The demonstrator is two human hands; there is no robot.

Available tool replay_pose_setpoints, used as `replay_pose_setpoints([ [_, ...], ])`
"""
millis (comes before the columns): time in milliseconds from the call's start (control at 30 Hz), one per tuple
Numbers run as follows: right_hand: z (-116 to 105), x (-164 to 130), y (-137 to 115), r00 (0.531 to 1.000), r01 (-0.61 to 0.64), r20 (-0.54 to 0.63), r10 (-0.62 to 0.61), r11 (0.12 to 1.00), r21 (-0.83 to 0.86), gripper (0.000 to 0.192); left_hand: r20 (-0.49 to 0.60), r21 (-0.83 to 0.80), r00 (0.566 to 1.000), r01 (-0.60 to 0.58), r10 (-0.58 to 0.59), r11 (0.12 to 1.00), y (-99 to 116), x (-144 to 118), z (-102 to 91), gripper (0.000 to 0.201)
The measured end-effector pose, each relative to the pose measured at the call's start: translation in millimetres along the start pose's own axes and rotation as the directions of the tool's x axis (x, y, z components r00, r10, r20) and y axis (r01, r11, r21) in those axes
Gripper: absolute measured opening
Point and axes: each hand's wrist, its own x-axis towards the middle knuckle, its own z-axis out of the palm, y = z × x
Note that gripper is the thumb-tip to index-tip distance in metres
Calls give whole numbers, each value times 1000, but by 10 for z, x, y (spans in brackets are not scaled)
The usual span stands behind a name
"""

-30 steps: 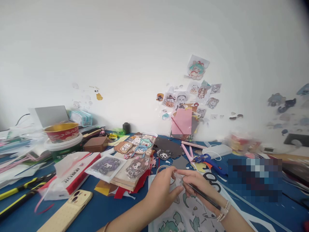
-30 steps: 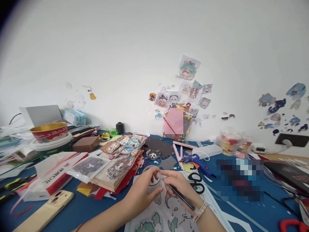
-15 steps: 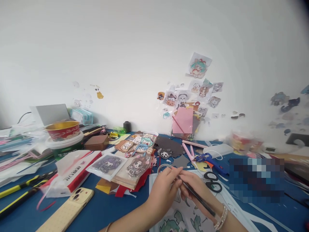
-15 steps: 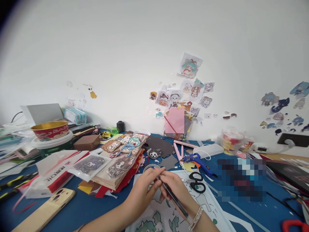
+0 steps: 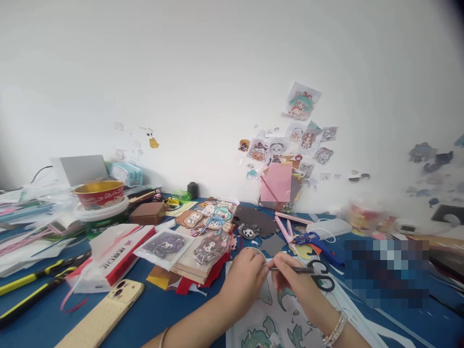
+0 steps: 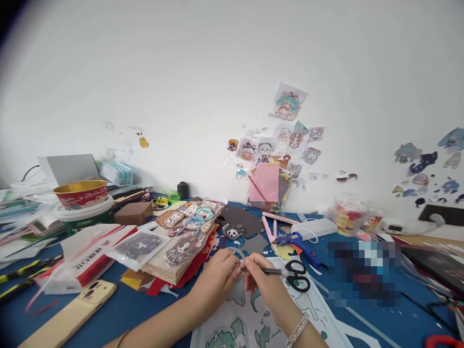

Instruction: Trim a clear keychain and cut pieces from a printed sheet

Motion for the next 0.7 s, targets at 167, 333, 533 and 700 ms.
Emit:
replay_pose_setpoints([
  [167, -7, 7, 47, 999, 40, -11, -43, 984, -173, 18, 226, -334, 974, 61, 17, 941, 171, -58, -31, 17],
  [333, -2, -45, -41, 993, 92, 84, -84, 991, -95, 11, 275, -404, 960, 164, -51, 900, 159, -114, 7, 27],
  [533, 29, -138, -165, 985, 100, 143, -96, 995, -22, 11, 282, -470, 959, 143, -5, 871, 150, -123, -40, 22],
  [700, 22, -158, -162, 972, 107, 207, -115, 993, 49, 11, 312, -605, 950, 208, -11, 769, 144, -95, -49, 21],
])
